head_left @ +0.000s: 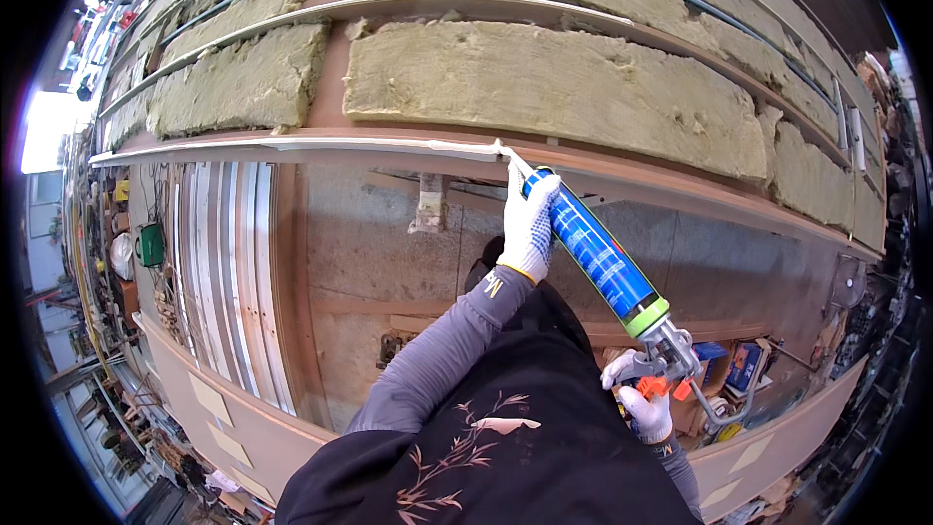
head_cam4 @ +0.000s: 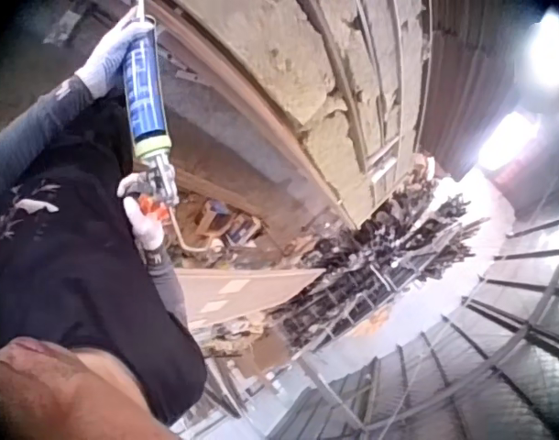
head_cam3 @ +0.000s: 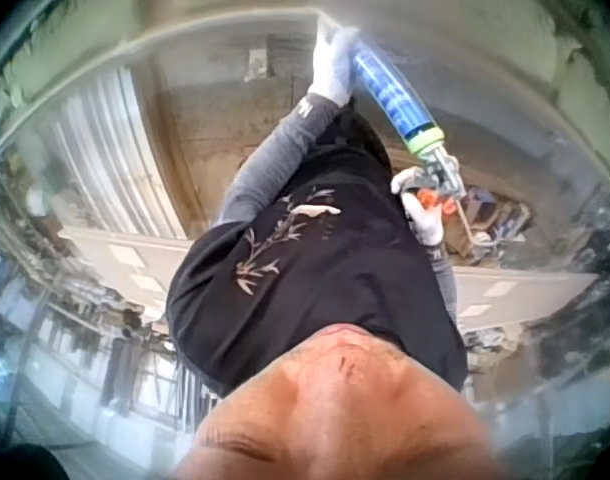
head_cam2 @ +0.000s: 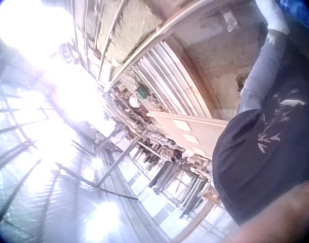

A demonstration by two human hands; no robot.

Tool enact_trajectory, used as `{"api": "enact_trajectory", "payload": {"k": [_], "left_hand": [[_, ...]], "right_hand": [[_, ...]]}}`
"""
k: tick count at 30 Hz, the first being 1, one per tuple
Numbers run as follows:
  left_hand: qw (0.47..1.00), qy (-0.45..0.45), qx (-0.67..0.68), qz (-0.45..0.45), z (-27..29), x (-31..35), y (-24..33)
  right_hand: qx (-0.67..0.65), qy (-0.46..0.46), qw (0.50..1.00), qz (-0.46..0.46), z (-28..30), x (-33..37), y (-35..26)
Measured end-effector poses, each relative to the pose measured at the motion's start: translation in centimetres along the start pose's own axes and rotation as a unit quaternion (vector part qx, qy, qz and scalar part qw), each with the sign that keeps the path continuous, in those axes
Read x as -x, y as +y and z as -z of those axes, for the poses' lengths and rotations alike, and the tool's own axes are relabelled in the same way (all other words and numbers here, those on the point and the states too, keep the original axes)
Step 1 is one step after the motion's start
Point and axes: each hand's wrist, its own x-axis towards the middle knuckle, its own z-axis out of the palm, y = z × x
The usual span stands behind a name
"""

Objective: The person applies sealant along the edges of a wooden frame using a caulking gun. They walk around the frame, apply sealant to multiple sections, and briefly retrieve a new sealant tube from a box before continuing the application.

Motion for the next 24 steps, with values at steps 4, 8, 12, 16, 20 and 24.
{"api": "enact_trajectory", "payload": {"k": [4,8,12,16,20,24], "left_hand": [[0.999,0.003,-0.017,0.029,-1.7,0.2,-2.3],[0.999,-0.013,-0.042,0.03,-5.1,0.8,-6.9],[0.996,-0.059,-0.038,0.052,-9.5,1.4,-13.4],[0.996,-0.066,-0.042,0.052,-15.4,2.1,-21.0],[0.991,-0.094,-0.086,0.046,-20.0,2.8,-27.7],[0.988,-0.085,-0.118,0.044,-24.4,4.4,-32.4]], "right_hand": [[-0.004,0.016,1.0,-0.026,2.4,1.2,-0.5],[0.016,0.006,1.0,-0.007,7.7,3.1,1.0],[-0.011,0.05,0.998,-0.021,13.8,5.0,1.3],[-0.017,0.103,0.994,-0.025,21.6,6.9,1.8],[-0.025,0.139,0.99,0.005,29.3,8.9,4.3],[-0.065,0.153,0.986,-0.001,35.3,10.7,5.1]]}}
